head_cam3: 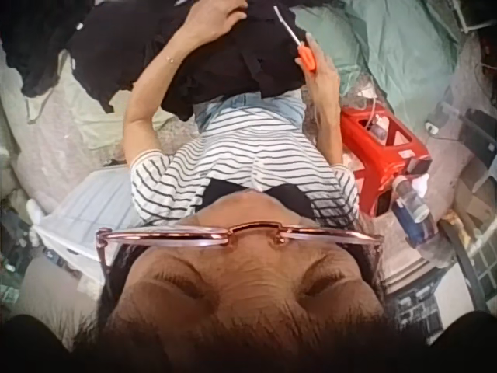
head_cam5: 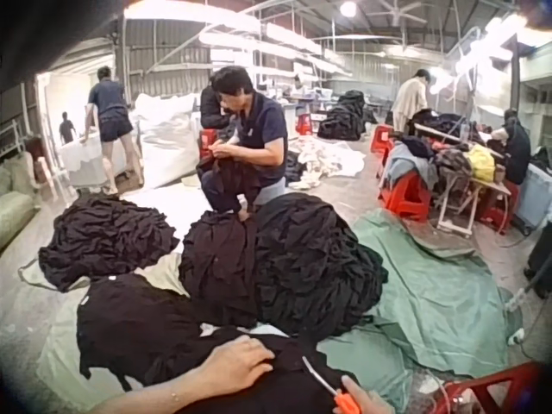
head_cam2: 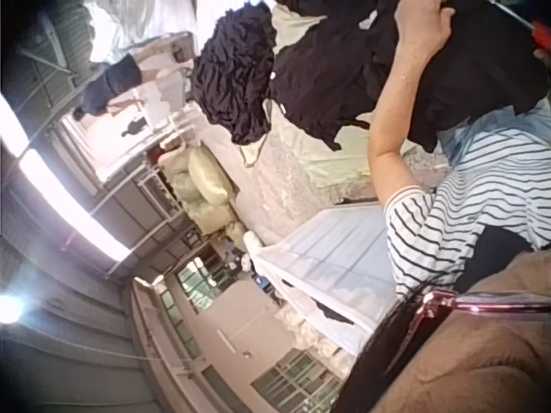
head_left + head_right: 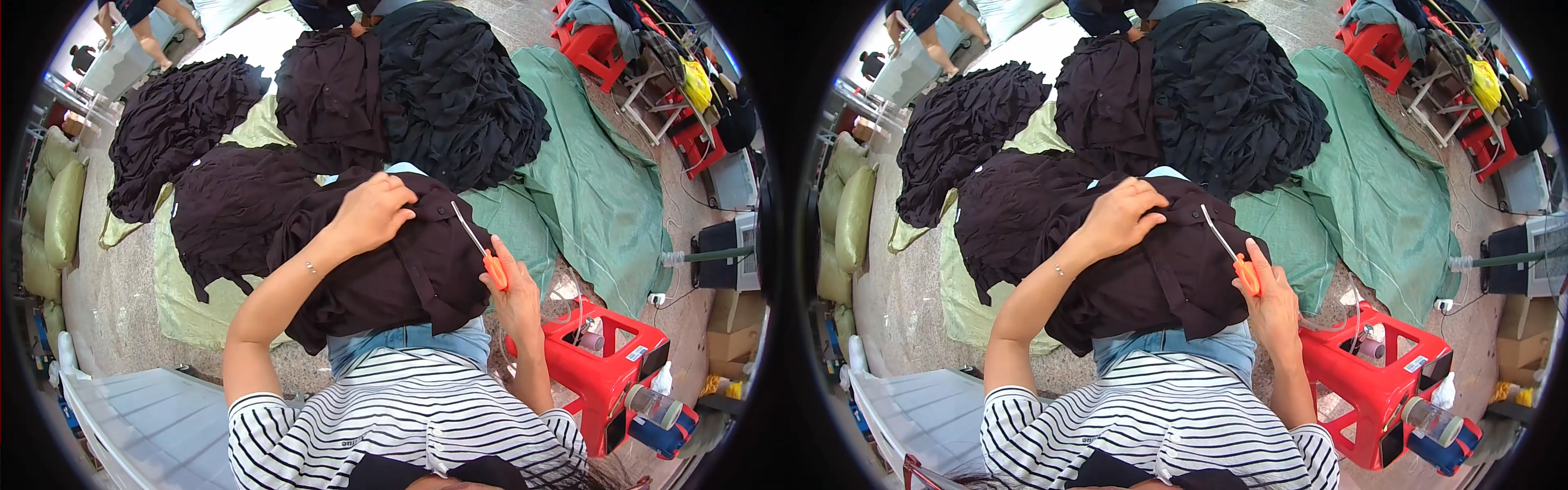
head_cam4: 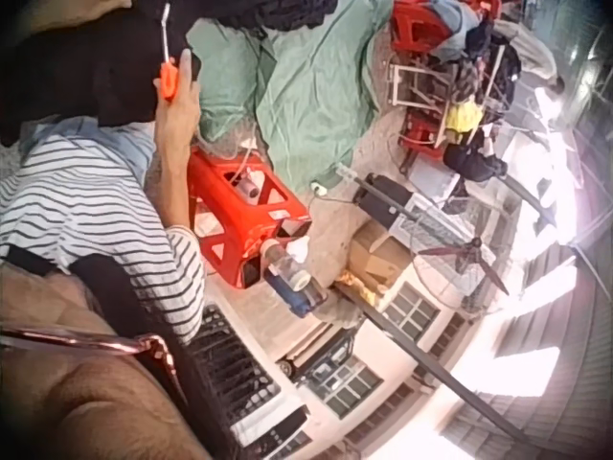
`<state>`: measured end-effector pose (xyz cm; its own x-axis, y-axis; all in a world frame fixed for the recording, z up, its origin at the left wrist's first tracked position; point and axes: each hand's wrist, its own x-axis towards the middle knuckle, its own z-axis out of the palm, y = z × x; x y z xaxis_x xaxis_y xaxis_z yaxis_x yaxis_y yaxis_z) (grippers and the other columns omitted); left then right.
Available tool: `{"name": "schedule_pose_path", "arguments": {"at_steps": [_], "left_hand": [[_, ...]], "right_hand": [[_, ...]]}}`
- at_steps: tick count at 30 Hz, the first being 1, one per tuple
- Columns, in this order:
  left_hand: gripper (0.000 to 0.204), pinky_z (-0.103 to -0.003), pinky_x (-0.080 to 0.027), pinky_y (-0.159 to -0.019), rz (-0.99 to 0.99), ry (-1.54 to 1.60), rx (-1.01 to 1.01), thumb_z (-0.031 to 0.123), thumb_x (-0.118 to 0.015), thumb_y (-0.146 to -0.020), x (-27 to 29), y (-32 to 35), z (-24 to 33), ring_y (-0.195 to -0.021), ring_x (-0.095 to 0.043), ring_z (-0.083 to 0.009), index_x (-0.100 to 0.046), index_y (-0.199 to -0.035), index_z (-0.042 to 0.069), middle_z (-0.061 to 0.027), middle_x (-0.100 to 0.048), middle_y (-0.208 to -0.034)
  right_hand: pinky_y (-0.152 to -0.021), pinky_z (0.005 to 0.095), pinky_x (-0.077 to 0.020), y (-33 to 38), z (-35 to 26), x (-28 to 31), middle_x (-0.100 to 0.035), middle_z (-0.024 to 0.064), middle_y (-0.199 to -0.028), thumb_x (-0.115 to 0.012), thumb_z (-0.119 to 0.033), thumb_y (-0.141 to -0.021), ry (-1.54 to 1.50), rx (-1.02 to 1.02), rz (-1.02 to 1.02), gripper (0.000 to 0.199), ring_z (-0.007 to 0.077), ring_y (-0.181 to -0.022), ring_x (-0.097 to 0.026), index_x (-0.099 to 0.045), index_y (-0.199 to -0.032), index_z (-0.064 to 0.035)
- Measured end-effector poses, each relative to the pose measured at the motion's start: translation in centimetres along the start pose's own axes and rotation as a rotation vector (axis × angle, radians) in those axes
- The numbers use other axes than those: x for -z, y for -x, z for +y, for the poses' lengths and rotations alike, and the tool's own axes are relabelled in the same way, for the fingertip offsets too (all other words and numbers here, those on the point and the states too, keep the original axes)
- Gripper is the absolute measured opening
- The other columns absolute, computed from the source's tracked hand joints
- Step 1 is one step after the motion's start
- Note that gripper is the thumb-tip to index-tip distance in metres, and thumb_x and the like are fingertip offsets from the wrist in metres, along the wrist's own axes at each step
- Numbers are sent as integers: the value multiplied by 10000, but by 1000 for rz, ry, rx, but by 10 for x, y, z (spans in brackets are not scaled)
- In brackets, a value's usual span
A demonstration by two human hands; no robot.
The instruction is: Trimming loose threads from black garments using a pair of scissors.
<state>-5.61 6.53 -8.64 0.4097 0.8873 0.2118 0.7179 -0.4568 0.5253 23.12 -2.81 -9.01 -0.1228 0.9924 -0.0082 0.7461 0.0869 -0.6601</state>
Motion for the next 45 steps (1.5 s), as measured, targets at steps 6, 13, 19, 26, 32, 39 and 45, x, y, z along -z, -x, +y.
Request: {"name": "schedule_pose_path", "arguments": {"at_steps": [6, 13, 19, 26, 32, 39, 45], "left_hand": [[195, -327, -514, -720, -352, 173, 248, 163, -759, -838, -7, -18, -25, -757, -674, -231, -735, -933, -6, -63, -721, -833], [96, -203, -425, -604, -294, 1086, 672, 130, -750, -884, -16, -2, -50, -678, -570, -31, -757, -864, 36, 42, -686, -780], [66, -229, -457, -668, -231, 1193, 793, 143, -765, -859, -10, 1, -36, -731, -597, -50, -744, -878, 84, 40, -679, -808], [78, -215, -455, -800, -204, 1417, 576, 87, -692, -905, -20, 11, -25, -819, -595, -61, -717, -916, 14, 23, -672, -863], [78, -214, -435, -818, -169, 1418, 561, 86, -691, -905, -21, 14, -21, -815, -566, -55, -717, -907, 13, 26, -659, -860], [74, -209, -430, -813, -169, 1382, 577, 90, -697, -902, -25, 15, -21, -819, -566, -50, -716, -897, 19, 28, -660, -864], [80, -204, -427, -819, -180, 1366, 574, 101, -699, -907, -28, 17, -22, -816, -565, -44, -720, -899, 24, 30, -664, -854]], "right_hand": [[-686, 411, -509, 13, -13, 10, -507, 111, -944, -780, -268, -833, 80, -49, -42, 705, 294, -746, -595, -490, -1475, -253], [-747, 404, -529, 20, -38, 4, -614, 137, -1094, -799, -239, -810, 5, 9, -93, 594, 326, -895, -654, -572, -1347, -122], [-608, 393, -518, 23, -46, -4, -689, 129, -889, -779, -242, -856, -5, 93, 42, 332, 337, -713, -675, -610, -1072, -56], [-562, 402, -504, 25, -43, -3, -678, 140, -766, -769, -248, -874, -26, 100, 95, 274, 352, -642, -666, -617, -1005, -61], [-513, 421, -483, 27, -42, -5, -634, 141, -639, -769, -297, -874, 17, 83, 82, 296, 367, -577, -646, -607, -927, -56], [-470, 437, -476, 28, -35, -6, -633, 155, -622, -759, -362, -877, 22, 72, 74, 360, 374, -545, -641, -576, -873, -52], [-477, 447, -477, 30, -29, -2, -614, 158, -579, -758, -392, -872, 29, 21, 52, 386, 382, -538, -638, -581, -864, -49]]}}
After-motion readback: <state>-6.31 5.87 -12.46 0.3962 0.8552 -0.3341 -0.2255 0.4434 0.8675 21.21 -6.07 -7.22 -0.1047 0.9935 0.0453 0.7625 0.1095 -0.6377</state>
